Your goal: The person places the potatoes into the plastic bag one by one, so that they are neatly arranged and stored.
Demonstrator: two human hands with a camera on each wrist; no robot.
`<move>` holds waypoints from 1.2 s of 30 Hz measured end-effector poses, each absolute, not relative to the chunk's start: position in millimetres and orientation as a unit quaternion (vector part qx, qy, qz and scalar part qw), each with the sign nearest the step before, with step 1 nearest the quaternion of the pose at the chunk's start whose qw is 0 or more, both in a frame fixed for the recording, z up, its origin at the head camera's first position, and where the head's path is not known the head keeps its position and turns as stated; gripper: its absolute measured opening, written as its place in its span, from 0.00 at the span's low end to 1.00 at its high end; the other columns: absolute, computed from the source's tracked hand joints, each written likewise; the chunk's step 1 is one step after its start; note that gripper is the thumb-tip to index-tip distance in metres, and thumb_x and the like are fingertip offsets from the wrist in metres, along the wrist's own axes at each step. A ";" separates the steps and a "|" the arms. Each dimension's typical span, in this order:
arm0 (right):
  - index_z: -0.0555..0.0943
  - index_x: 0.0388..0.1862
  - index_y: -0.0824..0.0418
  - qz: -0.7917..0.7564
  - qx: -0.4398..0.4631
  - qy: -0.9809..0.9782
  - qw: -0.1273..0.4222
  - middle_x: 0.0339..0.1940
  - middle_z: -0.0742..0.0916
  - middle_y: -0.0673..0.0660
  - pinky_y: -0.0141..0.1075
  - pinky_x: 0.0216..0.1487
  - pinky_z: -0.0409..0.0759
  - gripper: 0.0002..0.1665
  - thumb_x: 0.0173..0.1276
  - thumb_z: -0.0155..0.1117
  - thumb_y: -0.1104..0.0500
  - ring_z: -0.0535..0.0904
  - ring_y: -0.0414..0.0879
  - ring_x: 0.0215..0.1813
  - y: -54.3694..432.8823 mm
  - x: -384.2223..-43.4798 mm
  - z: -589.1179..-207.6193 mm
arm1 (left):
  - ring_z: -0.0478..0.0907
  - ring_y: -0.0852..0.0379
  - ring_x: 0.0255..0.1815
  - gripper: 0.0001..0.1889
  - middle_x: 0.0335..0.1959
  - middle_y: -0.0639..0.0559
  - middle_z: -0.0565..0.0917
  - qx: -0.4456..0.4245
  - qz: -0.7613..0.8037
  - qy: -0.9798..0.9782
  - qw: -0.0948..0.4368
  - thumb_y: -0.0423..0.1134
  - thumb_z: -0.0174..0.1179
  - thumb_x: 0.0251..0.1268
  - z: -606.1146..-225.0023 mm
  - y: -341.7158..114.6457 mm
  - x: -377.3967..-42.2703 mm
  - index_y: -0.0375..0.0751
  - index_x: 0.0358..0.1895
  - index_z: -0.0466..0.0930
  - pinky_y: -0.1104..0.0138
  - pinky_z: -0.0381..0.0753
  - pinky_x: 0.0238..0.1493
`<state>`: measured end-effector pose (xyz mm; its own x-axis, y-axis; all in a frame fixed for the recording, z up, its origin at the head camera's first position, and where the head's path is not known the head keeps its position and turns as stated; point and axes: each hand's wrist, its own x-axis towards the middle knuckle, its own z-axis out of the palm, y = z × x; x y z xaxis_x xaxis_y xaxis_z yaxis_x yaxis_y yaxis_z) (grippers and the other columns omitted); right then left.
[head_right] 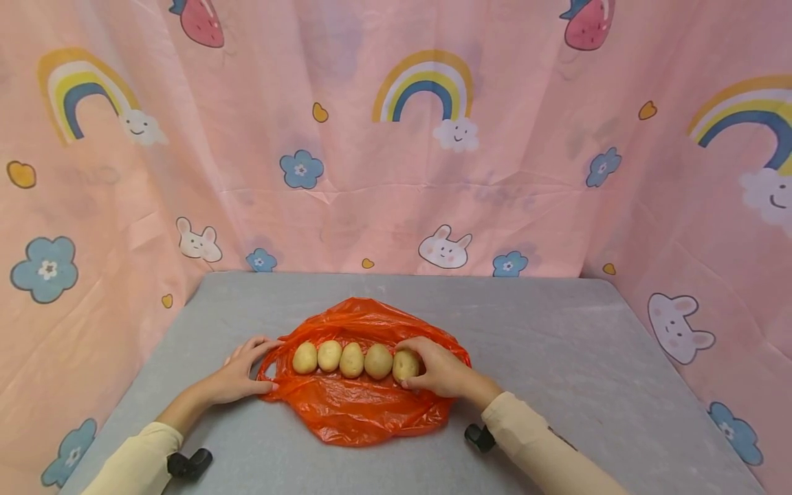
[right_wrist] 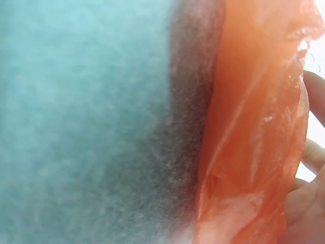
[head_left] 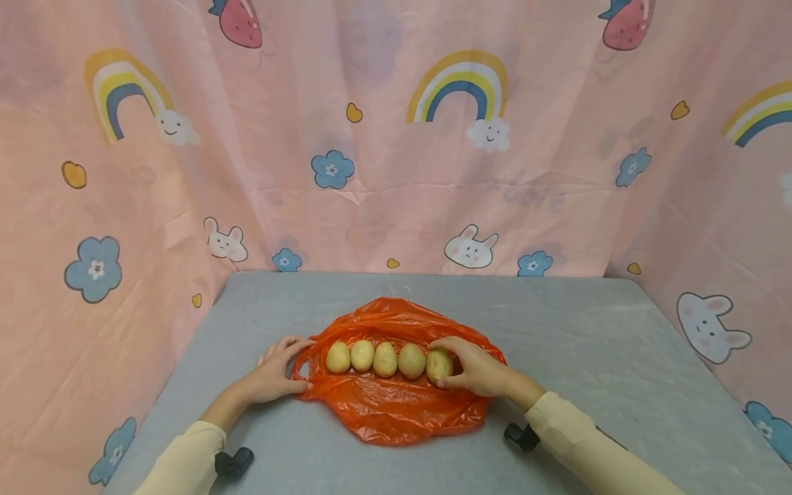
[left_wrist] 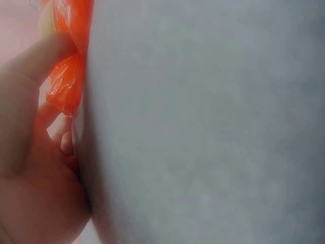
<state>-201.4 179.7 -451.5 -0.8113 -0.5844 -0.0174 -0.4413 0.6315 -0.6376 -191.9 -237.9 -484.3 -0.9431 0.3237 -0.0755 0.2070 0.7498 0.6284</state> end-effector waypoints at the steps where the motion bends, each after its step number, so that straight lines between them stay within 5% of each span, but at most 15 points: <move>1: 0.74 0.67 0.62 -0.320 -0.288 0.896 0.109 0.64 0.80 0.60 0.61 0.67 0.72 0.35 0.64 0.74 0.52 0.75 0.58 0.65 180.0 -200.6 -451.7 | 0.59 0.35 0.70 0.41 0.71 0.42 0.65 0.143 0.324 0.931 0.091 0.49 0.72 0.54 -484.2 -237.9 -191.6 0.49 0.73 0.68 0.33 0.55 0.64; 14: 0.74 0.67 0.60 -0.319 -0.270 0.903 0.101 0.62 0.81 0.56 0.49 0.60 0.77 0.34 0.65 0.73 0.51 0.75 0.49 0.56 179.6 -197.1 -451.6 | 0.59 0.33 0.70 0.41 0.71 0.40 0.65 0.150 0.328 0.929 0.087 0.49 0.72 0.54 -481.5 -236.1 -189.6 0.46 0.73 0.69 0.31 0.53 0.65; 36: 0.74 0.68 0.59 -0.337 -0.248 0.904 0.090 0.62 0.82 0.57 0.56 0.61 0.78 0.33 0.69 0.69 0.48 0.78 0.53 0.58 186.0 -191.8 -441.1 | 0.58 0.34 0.71 0.41 0.71 0.42 0.64 0.142 0.326 0.930 0.092 0.49 0.72 0.54 -483.2 -236.7 -189.7 0.48 0.73 0.69 0.32 0.54 0.65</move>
<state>-191.8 186.0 -441.1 -0.8607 -0.5091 0.0046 -0.3878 0.6498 -0.6537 -189.7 -236.7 -483.2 -0.9429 0.3234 -0.0795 0.2033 0.7480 0.6318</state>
